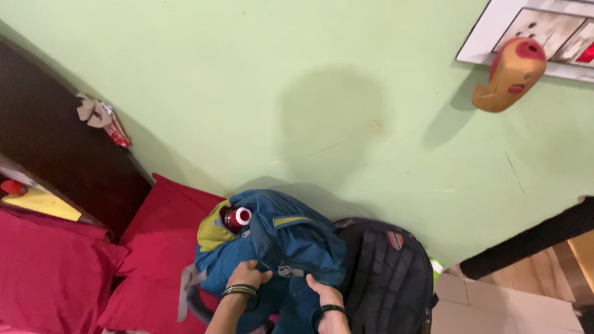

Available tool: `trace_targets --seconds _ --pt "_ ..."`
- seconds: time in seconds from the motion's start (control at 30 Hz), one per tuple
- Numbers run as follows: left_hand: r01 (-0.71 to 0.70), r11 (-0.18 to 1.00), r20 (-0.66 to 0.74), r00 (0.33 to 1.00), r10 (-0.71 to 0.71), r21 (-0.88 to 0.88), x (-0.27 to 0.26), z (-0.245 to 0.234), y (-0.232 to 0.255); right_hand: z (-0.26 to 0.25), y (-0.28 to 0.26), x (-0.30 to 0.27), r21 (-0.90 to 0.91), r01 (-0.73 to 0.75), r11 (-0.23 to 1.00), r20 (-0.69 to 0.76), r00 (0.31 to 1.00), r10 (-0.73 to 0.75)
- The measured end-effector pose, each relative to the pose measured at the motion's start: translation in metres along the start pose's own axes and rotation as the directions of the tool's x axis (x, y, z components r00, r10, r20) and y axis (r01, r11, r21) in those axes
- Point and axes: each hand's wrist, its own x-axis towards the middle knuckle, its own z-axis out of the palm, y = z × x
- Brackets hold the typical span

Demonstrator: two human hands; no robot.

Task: The person picks up a white patterned cloth from a backpack, shakes it out, and folds it by hand before placing it onto a stack of items in another bag.

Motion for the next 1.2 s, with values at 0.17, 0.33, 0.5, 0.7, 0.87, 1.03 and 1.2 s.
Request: trace_targets --seconds 0.17,0.33,0.5,0.7,0.87,1.03,1.2 --pt "-0.048 0.993 0.007 0.999 0.049 -0.104 -0.02 0.006 -0.018 -0.017 0.01 -0.032 -0.141 0.218 0.966 0.044 0.976 -0.214" --pt "-0.095 0.931 -0.016 0.995 0.095 -0.353 -0.074 -0.003 -0.003 -0.027 0.007 -0.044 -0.375 0.225 0.899 0.004 0.97 -0.242" --pt "-0.185 0.954 -0.224 0.966 0.131 -0.236 -0.107 -0.021 0.007 -0.014 -0.005 -0.065 -0.595 0.26 0.76 0.048 0.956 -0.29" --pt "-0.223 0.89 -0.351 0.933 0.077 -0.396 -0.136 -0.049 -0.009 0.01 -0.003 -0.087 -0.389 0.534 0.751 0.246 0.846 -0.473" --pt "-0.333 0.676 -0.41 0.911 0.05 -0.657 -0.152 -0.074 -0.013 0.034 -0.032 -0.158 -0.204 0.582 0.787 0.355 0.793 -0.495" --pt "-0.551 0.441 -0.555 0.821 0.136 -0.708 -0.165 -0.099 -0.018 0.056 -0.072 -0.258 -0.032 0.705 0.708 0.444 0.645 -0.622" --pt "-0.678 0.336 -0.69 0.716 0.101 -0.654 -0.19 -0.121 -0.017 0.08 -0.094 -0.33 0.034 0.707 0.706 0.514 0.593 -0.619"
